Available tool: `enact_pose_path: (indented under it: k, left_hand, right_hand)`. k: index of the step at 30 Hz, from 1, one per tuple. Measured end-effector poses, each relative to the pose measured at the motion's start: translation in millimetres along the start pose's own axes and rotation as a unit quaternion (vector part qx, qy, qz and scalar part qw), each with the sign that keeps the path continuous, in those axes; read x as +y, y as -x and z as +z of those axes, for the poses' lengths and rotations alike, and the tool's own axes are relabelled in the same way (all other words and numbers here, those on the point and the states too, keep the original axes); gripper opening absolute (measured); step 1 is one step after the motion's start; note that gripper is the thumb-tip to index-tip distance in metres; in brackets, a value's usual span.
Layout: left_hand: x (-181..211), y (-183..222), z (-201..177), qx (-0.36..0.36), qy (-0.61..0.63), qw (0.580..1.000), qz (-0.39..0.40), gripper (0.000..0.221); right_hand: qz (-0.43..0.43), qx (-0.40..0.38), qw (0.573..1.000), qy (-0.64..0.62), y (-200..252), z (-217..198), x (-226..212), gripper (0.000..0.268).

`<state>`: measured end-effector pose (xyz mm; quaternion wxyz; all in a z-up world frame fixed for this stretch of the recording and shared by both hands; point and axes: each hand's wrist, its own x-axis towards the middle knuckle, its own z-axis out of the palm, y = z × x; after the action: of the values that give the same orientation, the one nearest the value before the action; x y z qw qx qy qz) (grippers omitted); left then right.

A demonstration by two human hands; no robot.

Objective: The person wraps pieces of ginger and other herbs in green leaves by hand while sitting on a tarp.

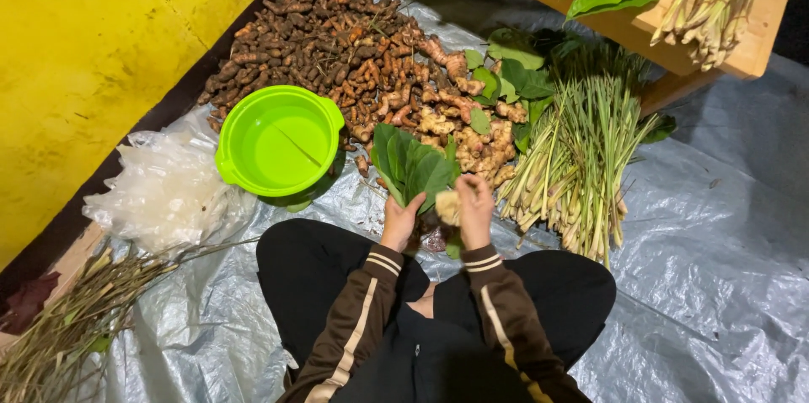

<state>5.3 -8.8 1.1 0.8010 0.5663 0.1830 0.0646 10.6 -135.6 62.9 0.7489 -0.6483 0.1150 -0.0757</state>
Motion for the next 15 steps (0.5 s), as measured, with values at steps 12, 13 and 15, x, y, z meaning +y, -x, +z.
enact_pose_path:
  k: [12,13,15]
  left_hand:
    - [-13.0,-2.7,2.7,-0.03,0.0,0.996,0.084,0.043]
    - [-11.9,-1.3,3.0,-0.031,-0.001,0.996,0.084,0.043]
    - [-8.9,0.8,2.3,-0.038,0.008,0.995,0.094,0.044]
  right_hand:
    - [-0.242,-0.216,0.93,0.171,2.4,8.5,6.8,0.024]
    - [-0.243,-0.215,0.93,0.171,3.3,8.1,2.8,0.024]
    - [-0.236,-0.213,0.916,0.246,4.8,9.0,-5.1,0.019]
